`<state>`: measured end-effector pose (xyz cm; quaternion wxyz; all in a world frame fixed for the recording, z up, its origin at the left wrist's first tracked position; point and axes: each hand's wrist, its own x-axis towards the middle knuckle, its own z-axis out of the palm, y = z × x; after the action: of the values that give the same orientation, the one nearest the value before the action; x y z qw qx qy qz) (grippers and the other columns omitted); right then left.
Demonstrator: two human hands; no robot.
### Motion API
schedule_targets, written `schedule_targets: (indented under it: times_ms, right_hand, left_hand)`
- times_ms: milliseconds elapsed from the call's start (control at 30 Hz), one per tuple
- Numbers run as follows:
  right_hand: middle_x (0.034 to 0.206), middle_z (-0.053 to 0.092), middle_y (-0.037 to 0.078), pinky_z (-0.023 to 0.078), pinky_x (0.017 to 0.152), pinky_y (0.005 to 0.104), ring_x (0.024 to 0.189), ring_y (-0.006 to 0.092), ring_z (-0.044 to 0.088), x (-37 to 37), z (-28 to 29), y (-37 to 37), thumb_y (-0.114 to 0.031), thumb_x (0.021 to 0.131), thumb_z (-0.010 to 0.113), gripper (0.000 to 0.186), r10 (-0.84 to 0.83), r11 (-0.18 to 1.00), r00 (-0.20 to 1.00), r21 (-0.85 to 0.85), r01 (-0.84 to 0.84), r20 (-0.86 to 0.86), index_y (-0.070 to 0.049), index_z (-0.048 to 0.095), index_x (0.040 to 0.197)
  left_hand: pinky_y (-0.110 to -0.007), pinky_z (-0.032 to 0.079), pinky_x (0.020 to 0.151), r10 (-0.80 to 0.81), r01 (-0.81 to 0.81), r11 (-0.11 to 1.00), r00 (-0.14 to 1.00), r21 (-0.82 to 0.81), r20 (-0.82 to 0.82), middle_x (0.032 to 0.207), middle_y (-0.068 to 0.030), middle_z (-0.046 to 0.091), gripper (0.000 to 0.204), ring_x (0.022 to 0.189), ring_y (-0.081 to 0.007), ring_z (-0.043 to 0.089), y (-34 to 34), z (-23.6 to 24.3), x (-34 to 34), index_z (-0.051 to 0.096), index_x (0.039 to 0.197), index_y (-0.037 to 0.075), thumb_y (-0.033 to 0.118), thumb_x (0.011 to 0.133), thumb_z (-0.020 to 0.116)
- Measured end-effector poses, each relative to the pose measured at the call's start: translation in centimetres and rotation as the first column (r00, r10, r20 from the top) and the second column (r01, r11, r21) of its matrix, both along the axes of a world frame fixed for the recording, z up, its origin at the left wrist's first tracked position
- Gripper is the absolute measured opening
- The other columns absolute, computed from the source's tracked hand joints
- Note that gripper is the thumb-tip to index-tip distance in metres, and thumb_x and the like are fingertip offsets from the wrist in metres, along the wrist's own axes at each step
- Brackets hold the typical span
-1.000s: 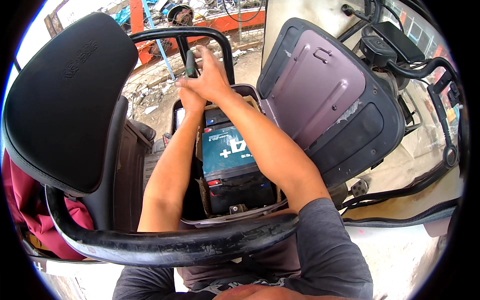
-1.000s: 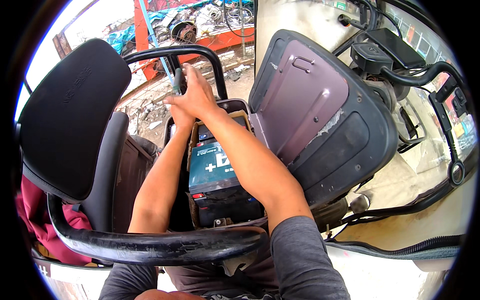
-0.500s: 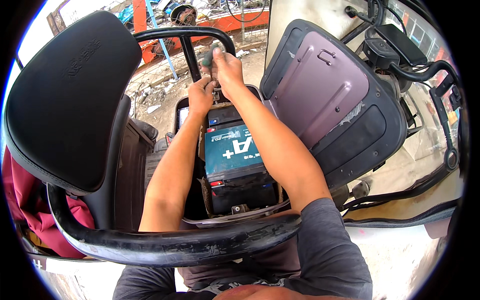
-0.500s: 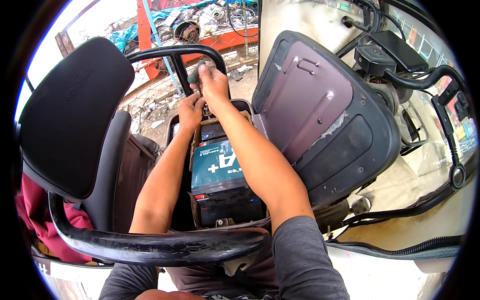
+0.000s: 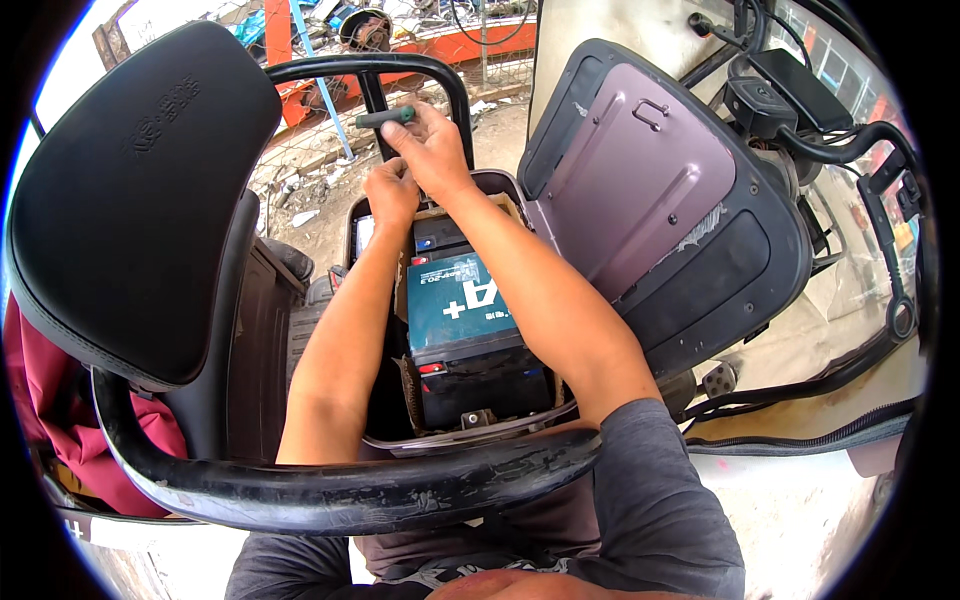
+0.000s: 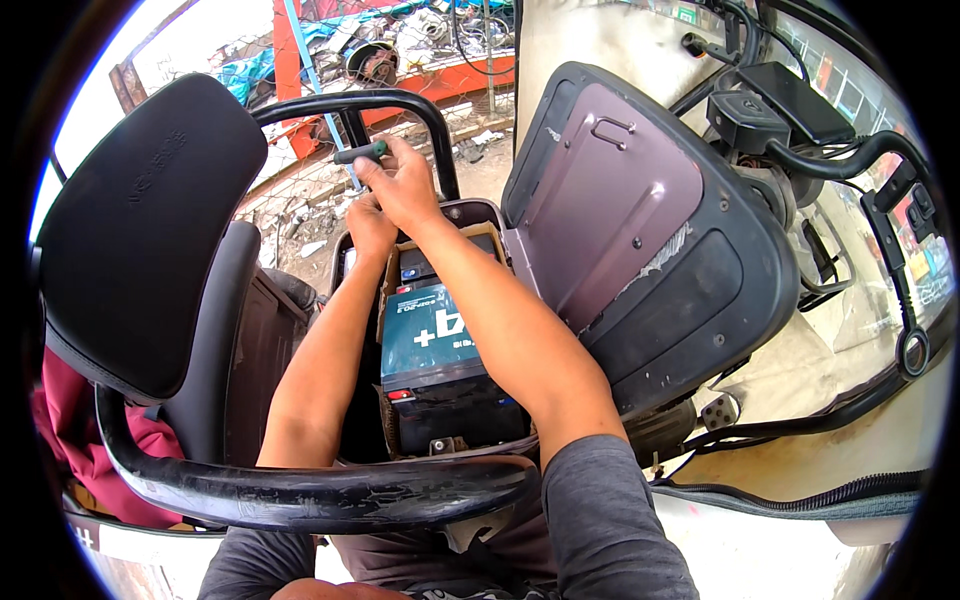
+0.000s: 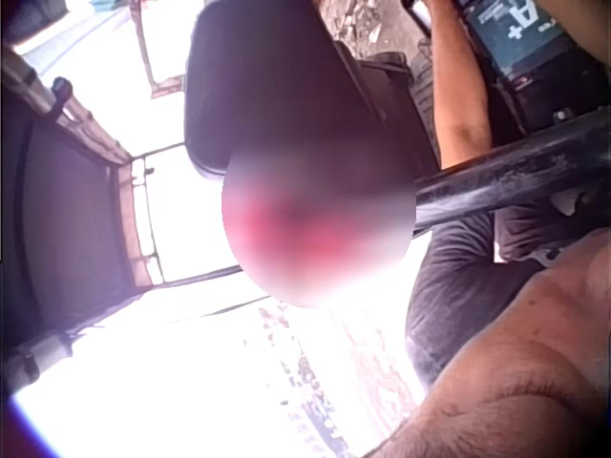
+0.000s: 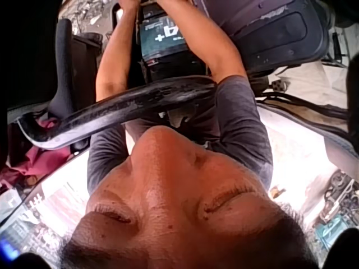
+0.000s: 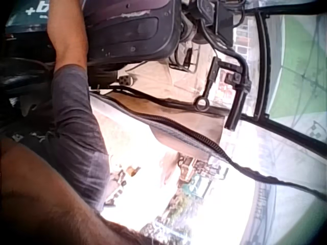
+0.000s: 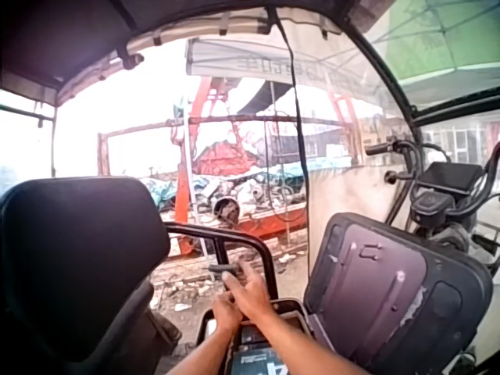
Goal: The person sits in the driver's seat of a three-wheeled vehicle and uses a green-handled tool to tighten connections on a battery located between the seats. They then lift and reposition the battery within its compartment.
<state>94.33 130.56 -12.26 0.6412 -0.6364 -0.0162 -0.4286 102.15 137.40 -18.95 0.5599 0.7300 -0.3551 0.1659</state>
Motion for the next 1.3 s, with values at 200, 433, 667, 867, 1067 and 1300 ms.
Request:
schedule_targets:
  times_ms: [200, 433, 667, 867, 1067, 1300]
  right_hand:
    - [0.113, 0.067, 0.013, 0.052, 0.089, 0.0317, 0.100, 0.0159, 0.064, 0.7, -0.4, 0.5, -0.015, 0.100, 0.064, 0.039, -0.106, 0.992, 0.982, 0.077, 0.095, 0.155, 0.008, 0.057, 0.130]
    - [0.092, 0.068, 0.006, 0.051, 0.075, 0.0288, 0.080, 0.0130, 0.062, 1.0, -0.3, -1.0, -0.025, 0.109, 0.051, 0.030, 0.034, 0.985, 0.997, 0.166, -0.046, 0.073, 0.001, 0.066, 0.107]
    - [0.090, 0.070, 0.010, 0.053, 0.073, 0.0305, 0.079, 0.0156, 0.066, 0.7, -0.2, -0.6, -0.025, 0.108, 0.050, 0.029, 0.074, 0.954, 0.997, 0.293, -0.070, -0.003, 0.001, 0.063, 0.108]
    - [0.113, 0.069, 0.015, 0.055, 0.081, 0.0306, 0.092, 0.0179, 0.067, 1.1, -1.0, -1.0, -0.007, 0.099, 0.060, 0.039, 0.022, 0.964, 0.999, 0.263, -0.034, 0.047, 0.007, 0.053, 0.135]
    - [0.110, 0.071, 0.011, 0.054, 0.083, 0.0282, 0.094, 0.0167, 0.068, 0.5, -0.8, 0.0, -0.014, 0.098, 0.068, 0.034, 0.026, 0.999, 0.995, 0.042, -0.030, 0.092, 0.007, 0.063, 0.124]
    - [0.083, 0.071, 0.004, 0.050, 0.066, 0.0252, 0.073, 0.0086, 0.062, 0.7, -0.5, -1.0, -0.031, 0.106, 0.059, 0.037, 0.116, 0.915, 0.990, 0.379, -0.138, 0.080, 0.000, 0.071, 0.091]
  left_hand:
    - [-0.045, 0.054, 0.072, 0.033, -0.033, 0.999, 0.999, 0.008, -0.025, 0.075, -0.0261, 0.069, 0.018, 0.071, -0.0378, 0.071, -0.4, -0.2, 0.2, 0.077, 0.091, -0.001, 0.014, 0.084, 0.070]
    - [-0.040, 0.053, 0.066, -0.045, 0.046, 0.999, 0.999, 0.029, -0.024, 0.071, -0.0216, 0.068, 0.014, 0.064, -0.0336, 0.068, 0.0, 0.8, -0.9, 0.075, 0.088, 0.000, 0.013, 0.086, 0.070]
    - [-0.042, 0.050, 0.064, -0.169, 0.168, 0.986, 0.982, 0.009, 0.089, 0.072, -0.0228, 0.066, 0.012, 0.065, -0.0382, 0.063, -0.3, -0.6, 0.4, 0.070, 0.090, -0.001, 0.012, 0.089, 0.068]
    - [-0.041, 0.050, 0.065, -0.078, 0.078, 0.997, 0.996, -0.005, -0.041, 0.071, -0.0205, 0.067, 0.014, 0.063, -0.0294, 0.064, -0.3, 0.4, -0.1, 0.071, 0.088, -0.002, 0.012, 0.088, 0.069]
    - [-0.039, 0.050, 0.063, -0.051, 0.048, 0.998, 0.997, -0.047, -0.053, 0.069, -0.0177, 0.068, 0.016, 0.061, -0.0214, 0.062, 0.0, 0.4, -0.4, 0.072, 0.087, -0.002, 0.013, 0.088, 0.070]
    - [-0.041, 0.049, 0.065, -0.197, 0.196, 0.980, 0.980, 0.047, 0.021, 0.072, -0.0224, 0.064, 0.012, 0.063, -0.0316, 0.062, 0.0, 0.2, 0.2, 0.068, 0.086, -0.001, 0.011, 0.089, 0.070]
